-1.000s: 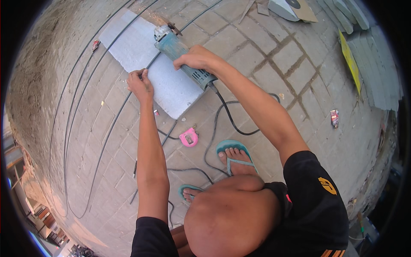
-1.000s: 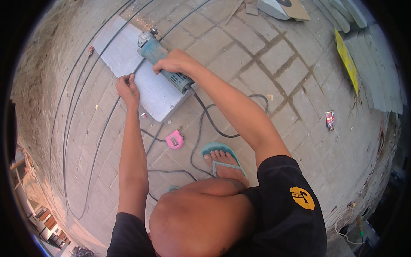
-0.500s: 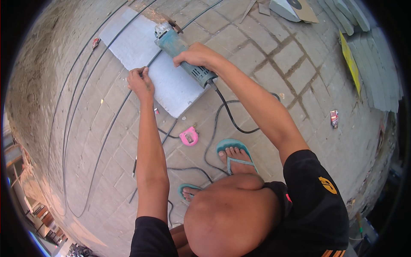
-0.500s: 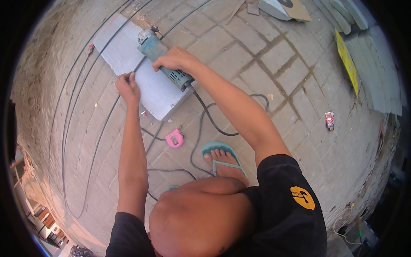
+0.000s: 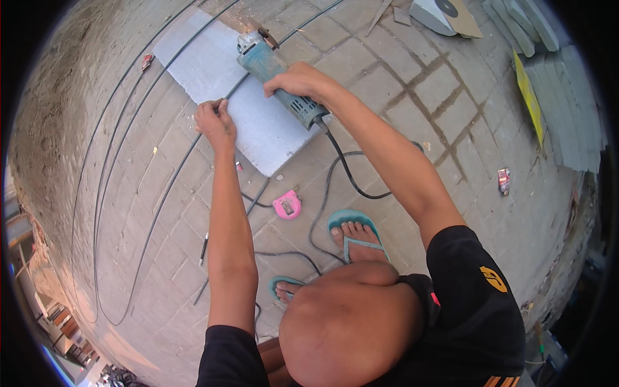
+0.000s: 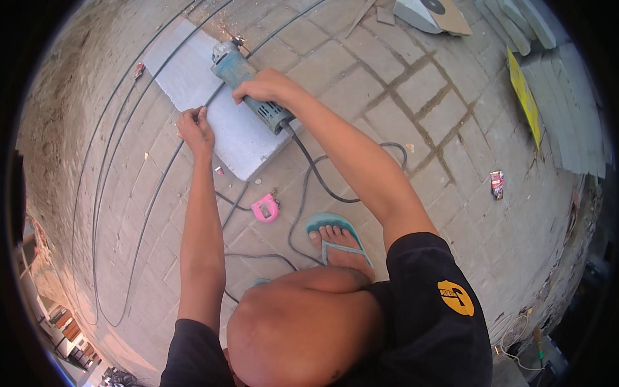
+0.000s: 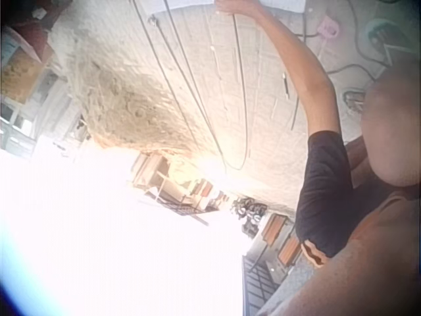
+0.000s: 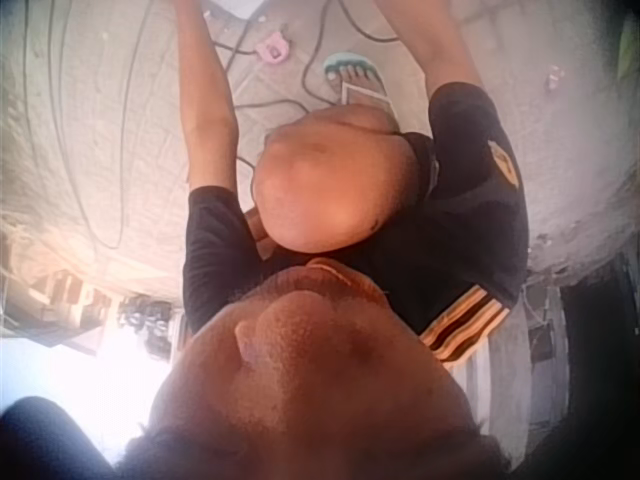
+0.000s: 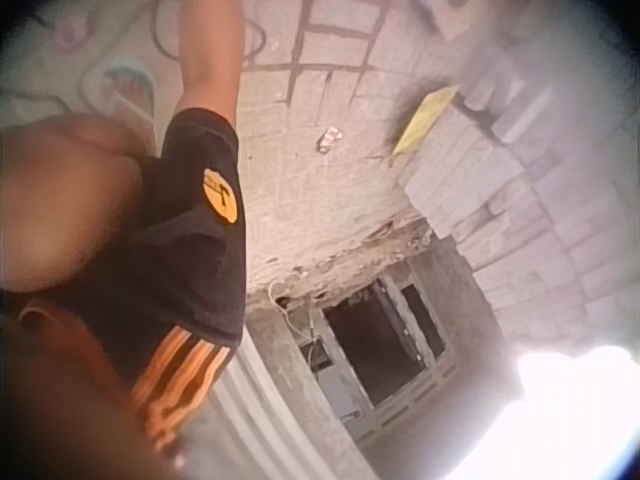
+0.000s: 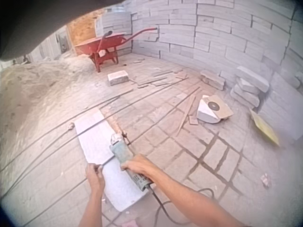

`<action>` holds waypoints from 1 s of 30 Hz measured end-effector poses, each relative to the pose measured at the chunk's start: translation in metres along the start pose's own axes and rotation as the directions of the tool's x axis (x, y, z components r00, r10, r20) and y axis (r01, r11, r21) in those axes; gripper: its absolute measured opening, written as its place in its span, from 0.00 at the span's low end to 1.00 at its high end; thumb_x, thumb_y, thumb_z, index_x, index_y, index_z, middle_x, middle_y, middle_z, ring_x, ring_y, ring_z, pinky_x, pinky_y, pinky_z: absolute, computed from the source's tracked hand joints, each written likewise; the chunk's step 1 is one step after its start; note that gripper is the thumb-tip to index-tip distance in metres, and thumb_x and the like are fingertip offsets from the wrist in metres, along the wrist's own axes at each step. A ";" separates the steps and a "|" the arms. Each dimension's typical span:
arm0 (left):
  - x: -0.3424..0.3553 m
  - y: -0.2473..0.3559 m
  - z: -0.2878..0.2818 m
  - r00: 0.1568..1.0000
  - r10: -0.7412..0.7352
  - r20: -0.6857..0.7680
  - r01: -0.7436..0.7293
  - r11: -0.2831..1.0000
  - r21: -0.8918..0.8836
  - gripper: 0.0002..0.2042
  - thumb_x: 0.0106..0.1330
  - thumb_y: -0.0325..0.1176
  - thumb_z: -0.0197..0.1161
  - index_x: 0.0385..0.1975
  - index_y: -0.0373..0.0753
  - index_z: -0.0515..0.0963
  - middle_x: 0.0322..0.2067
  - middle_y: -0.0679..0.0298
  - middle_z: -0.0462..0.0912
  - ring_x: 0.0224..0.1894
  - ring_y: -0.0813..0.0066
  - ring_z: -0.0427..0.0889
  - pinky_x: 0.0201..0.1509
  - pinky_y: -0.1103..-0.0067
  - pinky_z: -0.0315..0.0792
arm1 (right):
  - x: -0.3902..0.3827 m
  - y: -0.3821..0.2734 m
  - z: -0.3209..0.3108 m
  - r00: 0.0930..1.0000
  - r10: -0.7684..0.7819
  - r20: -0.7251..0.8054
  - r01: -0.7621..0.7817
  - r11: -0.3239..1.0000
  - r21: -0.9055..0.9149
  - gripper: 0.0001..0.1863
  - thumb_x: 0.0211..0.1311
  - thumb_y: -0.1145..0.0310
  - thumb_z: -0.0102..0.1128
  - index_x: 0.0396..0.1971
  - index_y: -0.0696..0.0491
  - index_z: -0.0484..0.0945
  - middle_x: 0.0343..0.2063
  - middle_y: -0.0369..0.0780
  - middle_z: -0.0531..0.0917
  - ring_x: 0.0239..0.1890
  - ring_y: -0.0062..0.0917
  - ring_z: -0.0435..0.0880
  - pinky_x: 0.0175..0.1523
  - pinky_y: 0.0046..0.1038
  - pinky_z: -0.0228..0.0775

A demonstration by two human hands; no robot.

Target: The person marks several metal rods with a pen and cuts them to size using an angle grinder while squatting on a paved outdoor surface.

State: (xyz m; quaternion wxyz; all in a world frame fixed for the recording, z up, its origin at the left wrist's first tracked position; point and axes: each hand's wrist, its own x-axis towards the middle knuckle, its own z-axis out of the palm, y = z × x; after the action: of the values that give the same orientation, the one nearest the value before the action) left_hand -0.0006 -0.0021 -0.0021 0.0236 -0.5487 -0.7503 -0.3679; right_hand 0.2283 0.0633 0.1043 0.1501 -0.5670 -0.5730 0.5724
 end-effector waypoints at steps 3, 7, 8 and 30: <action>0.000 0.000 -0.001 1.000 -0.003 0.001 0.003 1.000 0.004 0.07 0.62 0.37 0.66 0.34 0.41 0.80 0.39 0.64 0.79 0.46 0.59 0.74 0.52 0.57 0.60 | -0.001 -0.001 0.001 1.000 0.000 0.008 0.000 1.000 -0.002 0.24 0.34 0.56 0.72 0.25 0.64 0.82 0.29 0.48 0.83 0.28 0.32 0.80 0.32 0.29 0.70; 0.000 0.001 -0.001 1.000 0.001 -0.003 -0.002 1.000 -0.007 0.07 0.62 0.37 0.66 0.34 0.42 0.81 0.39 0.64 0.79 0.46 0.58 0.74 0.52 0.57 0.60 | 0.001 0.002 0.000 1.000 0.003 0.009 -0.003 1.000 0.004 0.24 0.34 0.56 0.72 0.25 0.64 0.82 0.28 0.48 0.83 0.28 0.32 0.80 0.32 0.29 0.70; 0.000 0.001 -0.001 1.000 0.000 0.000 0.000 1.000 -0.008 0.07 0.62 0.37 0.66 0.35 0.42 0.81 0.39 0.64 0.79 0.46 0.58 0.74 0.52 0.57 0.60 | 0.001 0.003 0.000 1.000 0.005 0.007 -0.005 1.000 0.008 0.24 0.34 0.56 0.72 0.25 0.64 0.82 0.28 0.48 0.83 0.28 0.32 0.80 0.32 0.29 0.70; 0.002 -0.003 0.000 1.000 0.017 -0.008 -0.017 1.000 0.005 0.08 0.62 0.37 0.66 0.34 0.42 0.80 0.39 0.65 0.79 0.46 0.59 0.74 0.51 0.57 0.61 | -0.004 0.004 0.001 1.000 -0.008 -0.014 0.008 1.000 -0.009 0.24 0.35 0.57 0.72 0.25 0.65 0.82 0.27 0.47 0.83 0.27 0.31 0.80 0.32 0.30 0.70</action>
State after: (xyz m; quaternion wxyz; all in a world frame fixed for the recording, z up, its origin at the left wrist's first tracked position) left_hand -0.0041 -0.0013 -0.0032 0.0310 -0.5535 -0.7465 -0.3680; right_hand 0.2305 0.0583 0.1027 0.1540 -0.5693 -0.5768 0.5652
